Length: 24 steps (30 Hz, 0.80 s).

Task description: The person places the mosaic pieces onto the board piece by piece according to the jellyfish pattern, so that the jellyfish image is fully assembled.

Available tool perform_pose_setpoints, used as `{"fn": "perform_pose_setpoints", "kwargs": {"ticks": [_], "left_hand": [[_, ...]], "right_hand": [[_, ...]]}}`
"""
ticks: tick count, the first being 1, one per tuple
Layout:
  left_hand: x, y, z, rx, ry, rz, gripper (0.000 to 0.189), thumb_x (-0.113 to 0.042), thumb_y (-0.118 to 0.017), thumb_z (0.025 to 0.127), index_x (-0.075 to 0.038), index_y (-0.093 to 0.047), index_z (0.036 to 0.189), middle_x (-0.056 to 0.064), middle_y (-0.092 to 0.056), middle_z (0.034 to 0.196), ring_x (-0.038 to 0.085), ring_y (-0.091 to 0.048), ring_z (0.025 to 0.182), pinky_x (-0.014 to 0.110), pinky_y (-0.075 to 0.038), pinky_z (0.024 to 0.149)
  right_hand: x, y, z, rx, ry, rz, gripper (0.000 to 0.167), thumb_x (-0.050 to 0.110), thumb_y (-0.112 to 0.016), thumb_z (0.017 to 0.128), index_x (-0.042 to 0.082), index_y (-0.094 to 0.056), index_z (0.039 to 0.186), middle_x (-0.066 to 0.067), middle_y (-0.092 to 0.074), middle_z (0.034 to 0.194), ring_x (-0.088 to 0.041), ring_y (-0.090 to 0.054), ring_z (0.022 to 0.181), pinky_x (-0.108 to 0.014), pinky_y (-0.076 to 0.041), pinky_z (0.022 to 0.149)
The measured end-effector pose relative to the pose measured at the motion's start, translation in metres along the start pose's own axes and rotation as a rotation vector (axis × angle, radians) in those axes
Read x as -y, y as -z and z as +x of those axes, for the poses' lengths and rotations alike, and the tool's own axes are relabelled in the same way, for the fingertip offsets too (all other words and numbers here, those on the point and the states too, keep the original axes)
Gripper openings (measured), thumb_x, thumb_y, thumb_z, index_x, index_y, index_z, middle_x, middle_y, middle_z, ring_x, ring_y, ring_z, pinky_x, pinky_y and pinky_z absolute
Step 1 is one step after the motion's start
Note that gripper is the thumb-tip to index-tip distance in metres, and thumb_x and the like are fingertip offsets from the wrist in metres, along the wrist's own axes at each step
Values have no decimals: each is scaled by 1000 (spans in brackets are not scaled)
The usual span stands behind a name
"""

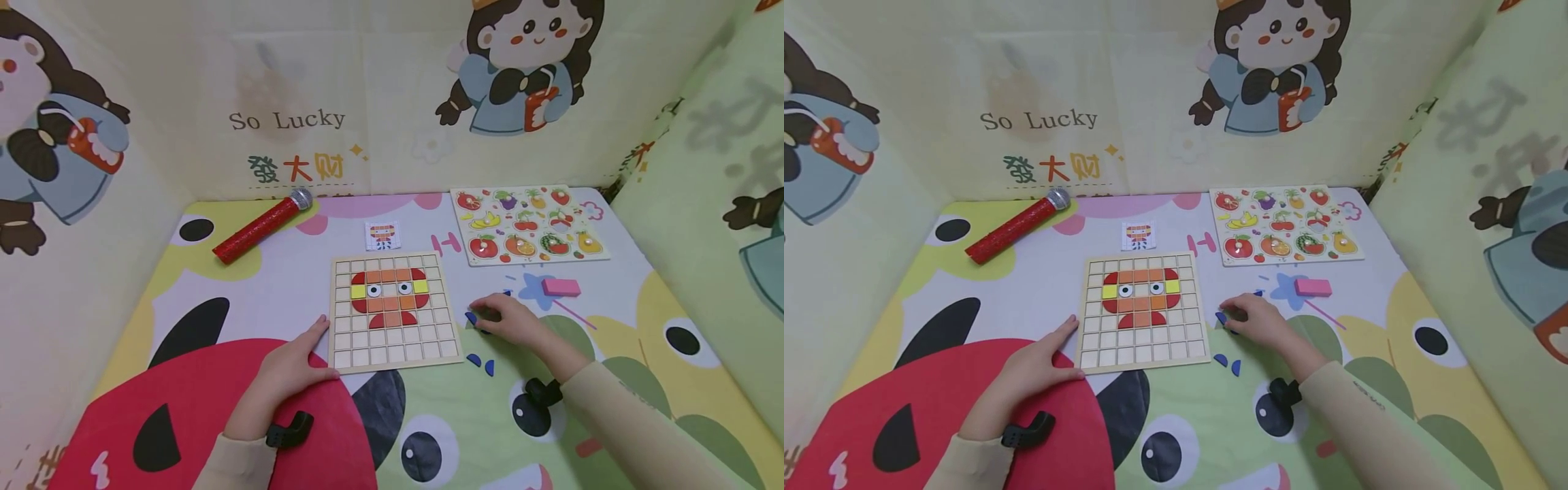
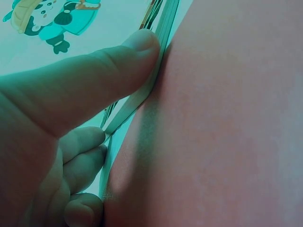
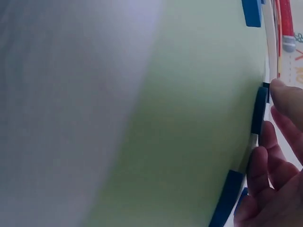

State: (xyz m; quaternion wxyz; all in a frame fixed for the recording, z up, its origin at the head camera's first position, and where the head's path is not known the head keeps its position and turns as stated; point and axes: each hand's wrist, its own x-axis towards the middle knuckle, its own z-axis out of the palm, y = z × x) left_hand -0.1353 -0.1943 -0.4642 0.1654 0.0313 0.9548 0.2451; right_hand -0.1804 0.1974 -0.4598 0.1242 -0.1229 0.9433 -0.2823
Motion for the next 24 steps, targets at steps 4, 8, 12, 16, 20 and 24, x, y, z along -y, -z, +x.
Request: {"fn": "perform_pose_setpoints", "kwargs": {"ticks": [4,8,12,16,20,24], "left_hand": [[-1,0,0,3,2,1,109,-45,-83,53,-29,-24,144,6,-43,139,24,-51,106,31,-52,60],[-1,0,-1,4,0,-1,109,-44,-83,53,-29,-24,144,6,-42,140,24,-50,109,31,-53,61],[-1,0,-1,2,3,-3,109,-44,-83,53,-28,-25,144,6,-42,140,24,-50,108,31,-53,60],[-1,0,-2,2,11,-3,109,-44,-83,53,-28,-24,144,7,-43,139,24,-50,107,31,-53,60],[-2,1,-2,2,10,-6,109,-43,-83,53,-28,-24,144,7,-42,139,25,-50,108,31,-53,60],[-2,2,-2,5,9,-19,110,-42,-84,53,-29,-24,144,6,-42,140,25,-49,110,32,-53,60]], "right_hand": [[-1,-2,1,-4,20,-60,31,22,-67,81,13,-63,111,-6,-60,104,-22,-52,95,-43,-45,87],[1,-2,0,-14,20,-84,29,23,-67,81,14,-64,109,-5,-59,101,-21,-51,93,-43,-45,85],[2,-3,1,-30,23,-102,28,23,-68,80,15,-65,107,-4,-59,99,-20,-51,91,-42,-45,83],[1,-4,3,-36,30,-110,27,23,-68,81,14,-65,106,-5,-60,100,-21,-52,91,-42,-45,83],[6,-3,2,-36,26,-85,27,23,-67,82,14,-64,107,-5,-61,103,-22,-54,95,-44,-45,87],[22,-6,1,-18,49,-44,27,22,-67,82,14,-63,107,-3,-61,102,-19,-55,91,-40,-47,85]]}}
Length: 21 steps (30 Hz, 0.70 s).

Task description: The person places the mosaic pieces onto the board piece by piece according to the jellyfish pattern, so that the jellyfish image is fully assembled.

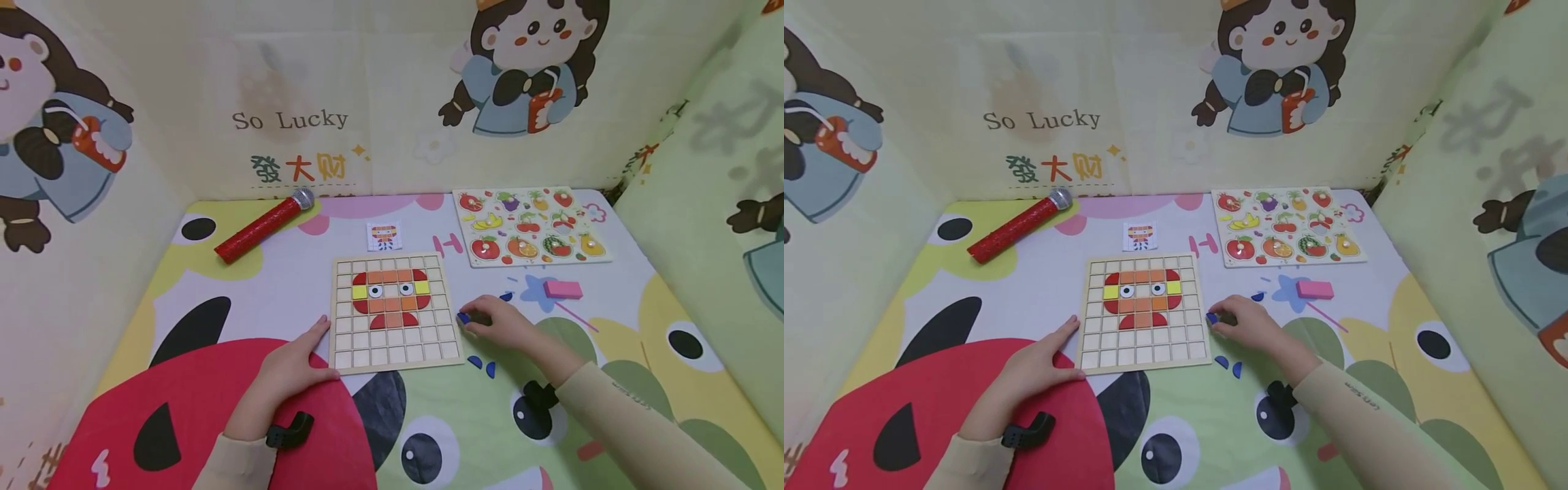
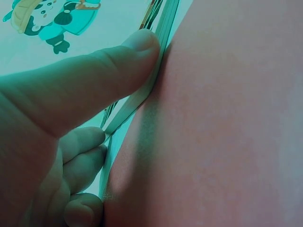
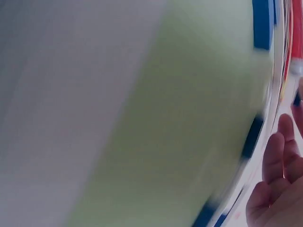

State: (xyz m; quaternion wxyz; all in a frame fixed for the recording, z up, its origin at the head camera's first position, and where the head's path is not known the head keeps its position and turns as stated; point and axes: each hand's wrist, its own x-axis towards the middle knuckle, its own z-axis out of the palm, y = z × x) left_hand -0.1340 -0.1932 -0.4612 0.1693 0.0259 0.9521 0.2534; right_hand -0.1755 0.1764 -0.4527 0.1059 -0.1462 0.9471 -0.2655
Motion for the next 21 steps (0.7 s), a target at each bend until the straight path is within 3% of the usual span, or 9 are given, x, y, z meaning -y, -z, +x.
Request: {"fn": "perform_pose_setpoints", "kwargs": {"ticks": [5,11,21], "left_hand": [[-1,-1,1,10,1,0,110,-42,-84,52,-30,-25,144,5,-41,140,24,-49,110,32,-53,60],[0,-3,1,8,3,8,110,-42,-84,51,-30,-25,144,4,-42,139,24,-50,108,31,-53,60],[0,0,0,-4,4,2,109,-42,-84,53,-29,-25,144,5,-42,140,25,-49,111,32,-53,61]], "right_hand": [[31,-12,0,3,11,18,27,24,-67,82,14,-63,106,1,-61,97,-13,-54,83,-32,-49,76],[61,-30,7,-23,-56,59,26,21,-69,80,13,-65,104,2,-61,93,-12,-53,80,-30,-49,75],[81,-43,13,3,-47,33,26,22,-72,77,15,-67,101,5,-58,81,-10,-48,73,-25,-43,67]]}}
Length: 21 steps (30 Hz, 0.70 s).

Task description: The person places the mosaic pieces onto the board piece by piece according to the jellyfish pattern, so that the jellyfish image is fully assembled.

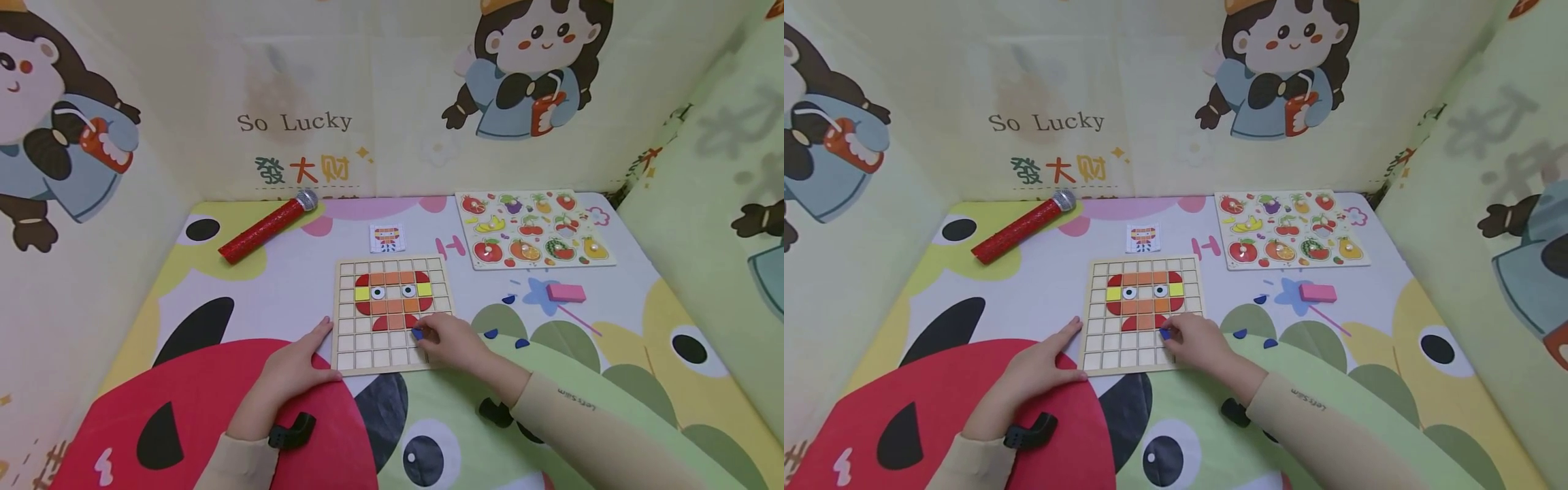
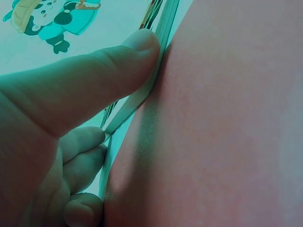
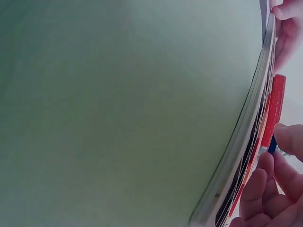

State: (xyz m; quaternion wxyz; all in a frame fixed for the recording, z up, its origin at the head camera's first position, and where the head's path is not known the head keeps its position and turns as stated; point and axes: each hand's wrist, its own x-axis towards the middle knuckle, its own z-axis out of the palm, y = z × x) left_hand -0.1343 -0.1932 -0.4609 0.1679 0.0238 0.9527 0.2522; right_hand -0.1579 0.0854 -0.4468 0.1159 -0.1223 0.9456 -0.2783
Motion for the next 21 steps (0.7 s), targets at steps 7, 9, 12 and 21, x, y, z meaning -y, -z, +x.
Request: {"fn": "perform_pose_setpoints", "kwargs": {"ticks": [7,9,12,21], "left_hand": [[1,-1,0,-1,5,1,109,-42,-84,52,-29,-25,144,5,-41,140,25,-48,112,32,-53,61],[1,-1,0,0,6,0,110,-42,-84,52,-29,-25,144,5,-41,140,25,-48,112,32,-53,61],[1,-1,1,-1,8,0,110,-42,-84,52,-29,-25,144,5,-42,140,25,-49,111,32,-53,60],[1,-2,1,-6,-2,8,109,-42,-84,52,-29,-25,144,5,-41,140,25,-49,111,32,-53,60]], "right_hand": [[0,-2,1,31,-7,21,27,22,-71,77,14,-66,103,5,-53,76,-12,-47,71,-25,-41,64],[-1,-2,1,39,-10,27,28,21,-71,77,13,-66,104,5,-53,76,-12,-47,71,-25,-41,64],[-2,-2,1,43,-4,25,27,21,-71,77,13,-66,103,5,-52,75,-12,-46,71,-25,-41,64],[-2,-2,3,53,49,-45,23,20,-68,80,16,-67,102,5,-48,66,-11,-44,66,-26,-36,59]]}}
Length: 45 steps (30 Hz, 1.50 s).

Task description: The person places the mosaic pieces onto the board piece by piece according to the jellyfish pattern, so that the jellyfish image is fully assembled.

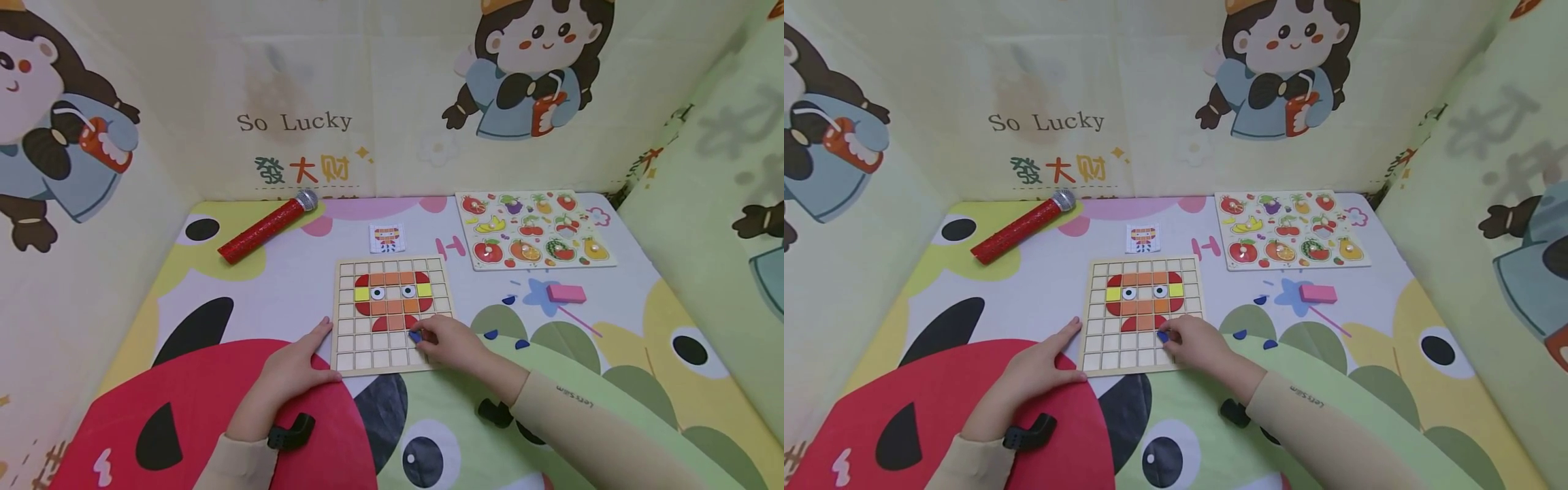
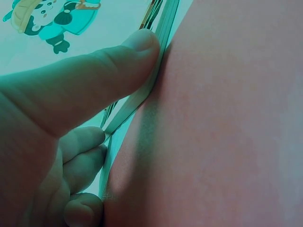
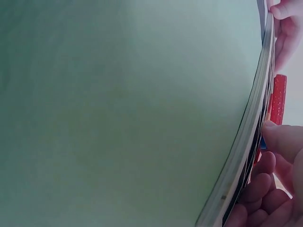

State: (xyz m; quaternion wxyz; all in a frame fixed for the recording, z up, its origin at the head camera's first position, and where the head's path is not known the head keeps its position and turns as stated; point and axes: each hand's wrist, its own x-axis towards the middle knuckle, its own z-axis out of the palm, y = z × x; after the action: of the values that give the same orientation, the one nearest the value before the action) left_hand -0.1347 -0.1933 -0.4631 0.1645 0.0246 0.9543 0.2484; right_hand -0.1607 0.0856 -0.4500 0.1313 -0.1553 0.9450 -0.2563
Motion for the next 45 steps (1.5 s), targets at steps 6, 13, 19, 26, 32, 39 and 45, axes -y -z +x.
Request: {"fn": "perform_pose_setpoints", "kwargs": {"ticks": [6,13,19,26,32,39,45], "left_hand": [[0,1,0,2,1,-3,109,-42,-84,53,-29,-25,144,5,-41,140,25,-48,112,33,-53,61],[-1,1,0,5,3,-5,109,-43,-84,53,-29,-25,144,5,-42,140,24,-49,109,31,-53,60],[-1,2,-1,-3,-30,24,107,-45,-82,55,-27,-25,144,6,-42,140,23,-50,110,31,-52,63],[-2,3,-1,0,-24,17,107,-46,-82,55,-28,-25,144,5,-41,141,24,-50,111,31,-52,62],[-1,2,-1,3,-9,10,108,-45,-82,54,-29,-24,144,5,-41,141,24,-50,109,30,-52,61],[-1,3,-2,1,-3,3,108,-44,-83,54,-28,-25,144,6,-41,141,24,-50,109,31,-52,60],[-1,2,-1,6,-6,8,108,-45,-82,55,-28,-24,144,6,-41,141,24,-50,109,31,-52,60]], "right_hand": [[0,-1,1,7,-11,-11,26,21,-69,79,15,-67,104,5,-48,66,-11,-45,66,-26,-37,59],[-2,-1,1,3,-12,-4,29,22,-71,78,15,-65,106,6,-49,67,-11,-46,66,-25,-38,61],[-4,-2,-1,-16,-16,11,21,19,-68,81,14,-65,101,7,-51,71,-10,-46,68,-26,-40,64],[-3,0,-3,-11,-17,-7,6,15,-67,80,14,-65,86,6,-55,75,-11,-47,69,-26,-43,67],[0,0,-2,0,-9,-48,5,16,-68,80,16,-63,81,5,-54,73,-11,-46,68,-25,-42,65],[-1,-3,3,-4,-19,-63,7,19,-68,80,17,-62,79,6,-52,70,-11,-47,66,-24,-40,62],[1,-1,2,3,-44,-33,7,21,-68,80,17,-64,83,7,-54,71,-11,-47,66,-25,-42,63]]}}
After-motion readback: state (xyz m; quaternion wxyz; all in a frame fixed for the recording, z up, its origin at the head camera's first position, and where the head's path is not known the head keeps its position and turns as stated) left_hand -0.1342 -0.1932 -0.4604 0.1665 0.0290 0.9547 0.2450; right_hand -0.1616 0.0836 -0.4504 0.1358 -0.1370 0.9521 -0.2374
